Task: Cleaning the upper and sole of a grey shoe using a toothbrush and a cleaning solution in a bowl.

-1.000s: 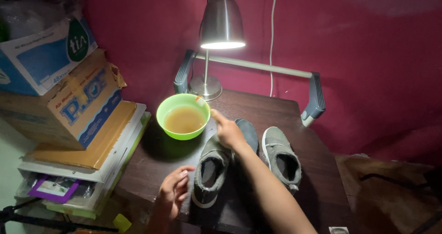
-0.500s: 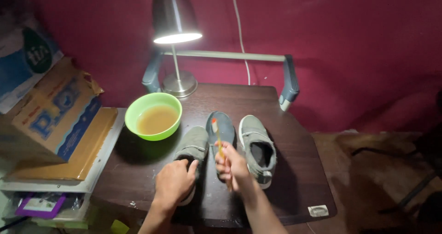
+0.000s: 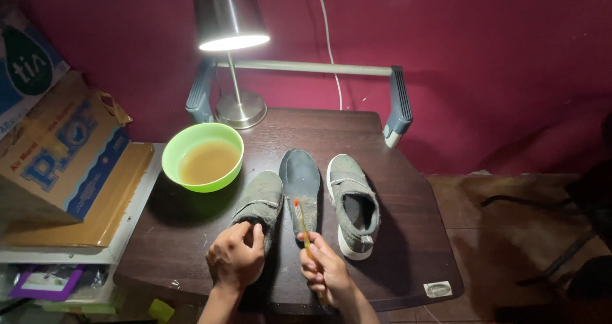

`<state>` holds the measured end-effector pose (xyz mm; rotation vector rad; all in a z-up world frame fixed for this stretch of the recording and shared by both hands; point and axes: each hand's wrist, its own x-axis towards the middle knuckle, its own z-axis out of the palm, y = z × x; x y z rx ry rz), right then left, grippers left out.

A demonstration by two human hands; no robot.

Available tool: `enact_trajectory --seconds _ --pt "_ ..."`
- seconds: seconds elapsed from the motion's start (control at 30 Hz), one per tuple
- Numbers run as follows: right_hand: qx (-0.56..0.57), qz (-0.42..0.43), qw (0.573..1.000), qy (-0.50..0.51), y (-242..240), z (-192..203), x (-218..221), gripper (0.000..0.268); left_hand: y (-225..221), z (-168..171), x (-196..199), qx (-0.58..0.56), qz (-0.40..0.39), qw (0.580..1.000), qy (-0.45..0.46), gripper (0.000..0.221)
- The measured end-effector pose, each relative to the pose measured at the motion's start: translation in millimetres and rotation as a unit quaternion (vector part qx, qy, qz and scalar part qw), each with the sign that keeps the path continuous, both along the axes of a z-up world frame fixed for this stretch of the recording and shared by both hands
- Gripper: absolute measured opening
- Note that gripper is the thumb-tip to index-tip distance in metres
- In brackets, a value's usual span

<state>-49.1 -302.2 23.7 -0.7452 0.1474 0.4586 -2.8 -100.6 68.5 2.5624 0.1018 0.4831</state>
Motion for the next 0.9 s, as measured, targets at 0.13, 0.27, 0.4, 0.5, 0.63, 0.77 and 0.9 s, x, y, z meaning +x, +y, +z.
enact_trajectory --seconds 0.13,0.27,0.4,0.5,0.63,0.77,0.9 --pt "-0.007 -0.017 1.000 -0.006 -9 -13 -16 0.030 5 3 13 -0.018 0.007 0.997 -0.073 0.026" --pt "-0.031 0.005 0.998 -0.045 -20 -11 -33 0.033 11 -10 34 0.074 0.018 0.979 -0.188 0.036" --pt "-0.111 0.020 0.992 -0.055 -32 -1 -40 0.041 3 5 27 0.148 0.027 0.952 -0.266 0.025" --pt "-0.097 0.007 0.990 -0.104 -45 -23 -27 0.045 -30 60 -14 0.105 -0.061 0.949 -0.290 0.014" --pt "-0.188 -0.069 0.971 -0.129 -51 -17 -21 0.038 -69 9 1 -0.012 -0.192 0.941 -0.280 0.013" --pt "-0.191 -0.136 0.959 -0.157 -63 -16 -19 0.044 -93 -29 19 0.073 -0.153 0.985 0.017 0.044" --pt "-0.167 -0.128 0.963 -0.169 -70 -9 -20 0.051 -106 -31 21 0.134 -0.092 0.982 0.100 0.086"
